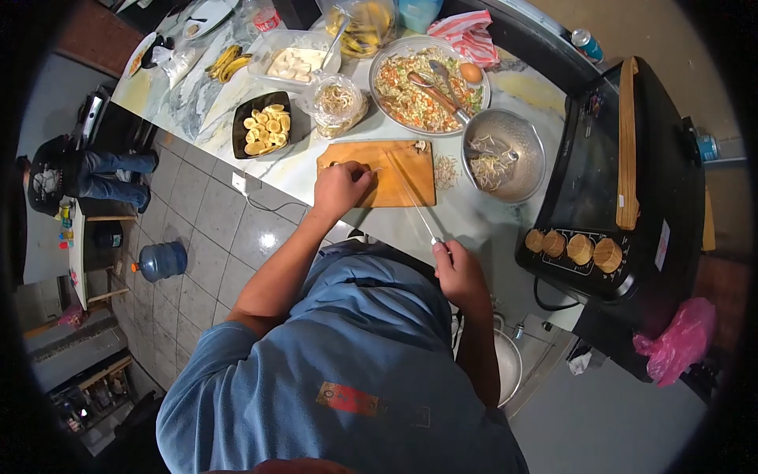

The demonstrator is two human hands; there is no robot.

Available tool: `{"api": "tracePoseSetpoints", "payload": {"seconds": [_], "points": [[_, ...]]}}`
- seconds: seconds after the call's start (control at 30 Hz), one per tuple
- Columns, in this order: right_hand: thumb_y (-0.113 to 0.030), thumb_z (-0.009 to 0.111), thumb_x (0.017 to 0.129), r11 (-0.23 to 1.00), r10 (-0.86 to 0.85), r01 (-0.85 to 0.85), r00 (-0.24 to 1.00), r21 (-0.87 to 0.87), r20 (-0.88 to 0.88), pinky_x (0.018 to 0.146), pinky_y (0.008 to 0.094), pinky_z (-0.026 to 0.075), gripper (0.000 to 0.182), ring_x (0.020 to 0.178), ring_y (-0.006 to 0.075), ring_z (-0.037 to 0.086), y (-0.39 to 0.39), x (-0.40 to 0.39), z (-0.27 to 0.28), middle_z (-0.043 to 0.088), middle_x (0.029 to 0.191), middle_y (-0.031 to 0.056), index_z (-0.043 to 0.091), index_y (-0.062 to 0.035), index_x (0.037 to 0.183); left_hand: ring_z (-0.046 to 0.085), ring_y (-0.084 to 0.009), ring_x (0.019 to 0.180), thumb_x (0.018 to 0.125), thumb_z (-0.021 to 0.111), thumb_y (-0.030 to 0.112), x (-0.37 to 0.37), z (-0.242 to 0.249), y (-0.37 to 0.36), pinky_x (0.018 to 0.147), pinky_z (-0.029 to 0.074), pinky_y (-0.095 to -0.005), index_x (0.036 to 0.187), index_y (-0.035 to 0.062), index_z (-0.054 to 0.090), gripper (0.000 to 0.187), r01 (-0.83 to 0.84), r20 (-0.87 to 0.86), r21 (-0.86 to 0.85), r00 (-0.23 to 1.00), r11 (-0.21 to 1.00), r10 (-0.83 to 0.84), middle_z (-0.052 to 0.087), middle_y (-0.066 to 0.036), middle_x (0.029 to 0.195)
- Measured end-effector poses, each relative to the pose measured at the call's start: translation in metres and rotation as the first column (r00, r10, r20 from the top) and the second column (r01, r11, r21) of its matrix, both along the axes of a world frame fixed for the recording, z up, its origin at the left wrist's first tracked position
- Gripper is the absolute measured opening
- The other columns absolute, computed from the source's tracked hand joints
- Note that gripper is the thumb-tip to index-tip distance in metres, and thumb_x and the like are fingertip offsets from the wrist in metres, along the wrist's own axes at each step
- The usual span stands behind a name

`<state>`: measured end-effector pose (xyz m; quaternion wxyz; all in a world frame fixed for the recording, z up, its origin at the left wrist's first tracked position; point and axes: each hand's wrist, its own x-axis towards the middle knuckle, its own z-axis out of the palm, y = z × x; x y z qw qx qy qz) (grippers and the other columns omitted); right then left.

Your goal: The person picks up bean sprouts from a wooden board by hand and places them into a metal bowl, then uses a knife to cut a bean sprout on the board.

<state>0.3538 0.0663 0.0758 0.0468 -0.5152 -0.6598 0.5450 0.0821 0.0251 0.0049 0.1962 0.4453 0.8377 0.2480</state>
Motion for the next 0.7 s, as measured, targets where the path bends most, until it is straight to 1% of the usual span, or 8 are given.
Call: {"api": "tracePoseSetpoints", "payload": {"seconds": [0.03,0.07,0.1,0.13,0.17,0.4,0.6,0.7], "points": [[-0.031,0.055,0.102,1.000,0.015,-0.015,1.000,0.018,0.012,0.059,0.0368,0.044,0.036,0.060,0.0222,0.059,-0.003,-0.002,-0.002,0.060,0.066,0.0133,0.059,0.0015,0.086,0.070,-0.0354,0.075,0.087,0.068,0.036,0.000,-0.003,0.000,0.071,0.056,-0.0444,0.090,0.0088,0.077,0.029,-0.022,0.028,0.014,0.999,1.000,0.022,0.072,-0.017,0.079],[-0.031,0.055,0.102,1.000,0.008,-0.008,1.000,0.017,0.016,0.059,0.0368,0.044,0.036,0.060,0.0222,0.059,-0.005,-0.004,-0.004,0.060,0.066,0.0133,0.059,0.0015,0.086,0.071,-0.0353,0.076,0.087,0.068,0.038,-0.001,-0.005,0.001,0.071,0.056,-0.0438,0.091,0.0092,0.078,0.030,-0.044,0.053,0.031,0.998,0.999,0.043,0.072,-0.017,0.079],[-0.031,0.054,0.102,1.000,0.015,-0.015,1.000,0.009,0.006,0.059,0.0373,0.044,0.036,0.060,0.0230,0.059,-0.007,-0.006,-0.006,0.061,0.066,0.0136,0.059,0.0016,0.086,0.071,-0.0353,0.076,0.087,0.068,0.038,-0.001,-0.006,0.003,0.071,0.056,-0.0438,0.091,0.0092,0.078,0.030,-0.037,0.055,0.031,0.998,0.999,0.035,0.072,-0.017,0.079],[-0.030,0.054,0.102,1.000,0.022,-0.022,1.000,-0.001,-0.002,0.059,0.0378,0.045,0.037,0.060,0.0239,0.059,-0.010,-0.006,-0.010,0.061,0.066,0.0139,0.059,0.0017,0.085,0.071,-0.0348,0.076,0.087,0.068,0.037,0.000,-0.004,0.004,0.071,0.056,-0.0439,0.090,0.0103,0.078,0.029,-0.048,0.043,-0.015,0.998,0.999,0.049,0.073,-0.016,0.080],[-0.030,0.052,0.104,0.998,0.057,-0.057,0.998,0.006,-0.014,0.046,0.0292,0.040,0.033,0.048,0.0102,0.049,-0.011,-0.004,-0.018,0.055,0.064,0.0027,0.061,-0.0007,0.094,0.071,-0.0343,0.077,0.086,0.069,0.036,0.001,-0.003,0.004,0.072,0.056,-0.0439,0.089,0.0114,0.078,0.027,-0.061,0.029,-0.060,0.998,0.996,0.063,0.073,-0.015,0.081],[-0.030,0.052,0.104,0.999,0.024,-0.024,1.000,-0.034,0.009,0.048,0.0294,0.042,0.034,0.050,0.0109,0.051,-0.018,-0.011,-0.012,0.056,0.063,0.0033,0.062,-0.0002,0.093,0.072,-0.0340,0.078,0.086,0.068,0.038,0.000,0.000,0.009,0.072,0.056,-0.0426,0.091,0.0120,0.079,0.028,-0.058,0.043,-0.102,0.997,0.993,0.063,0.073,-0.015,0.082],[-0.031,0.051,0.104,0.998,0.055,-0.055,0.998,0.011,-0.012,0.049,0.0307,0.044,0.036,0.052,0.0128,0.054,-0.018,-0.014,-0.012,0.057,0.063,0.0050,0.063,0.0011,0.093,0.072,-0.0344,0.079,0.085,0.068,0.039,-0.005,-0.005,0.011,0.073,0.056,-0.0425,0.091,0.0122,0.079,0.030,-0.038,0.039,-0.137,0.998,0.990,0.044,0.073,-0.016,0.083],[-0.030,0.051,0.104,0.999,0.051,-0.051,0.998,0.008,0.026,0.052,0.0325,0.045,0.036,0.054,0.0145,0.056,-0.019,-0.017,-0.011,0.058,0.063,0.0075,0.063,0.0020,0.093,0.072,-0.0347,0.079,0.085,0.068,0.039,-0.005,-0.004,0.011,0.074,0.056,-0.0426,0.091,0.0118,0.079,0.030,-0.038,0.031,-0.127,0.999,0.991,0.042,0.073,-0.017,0.082]]}}
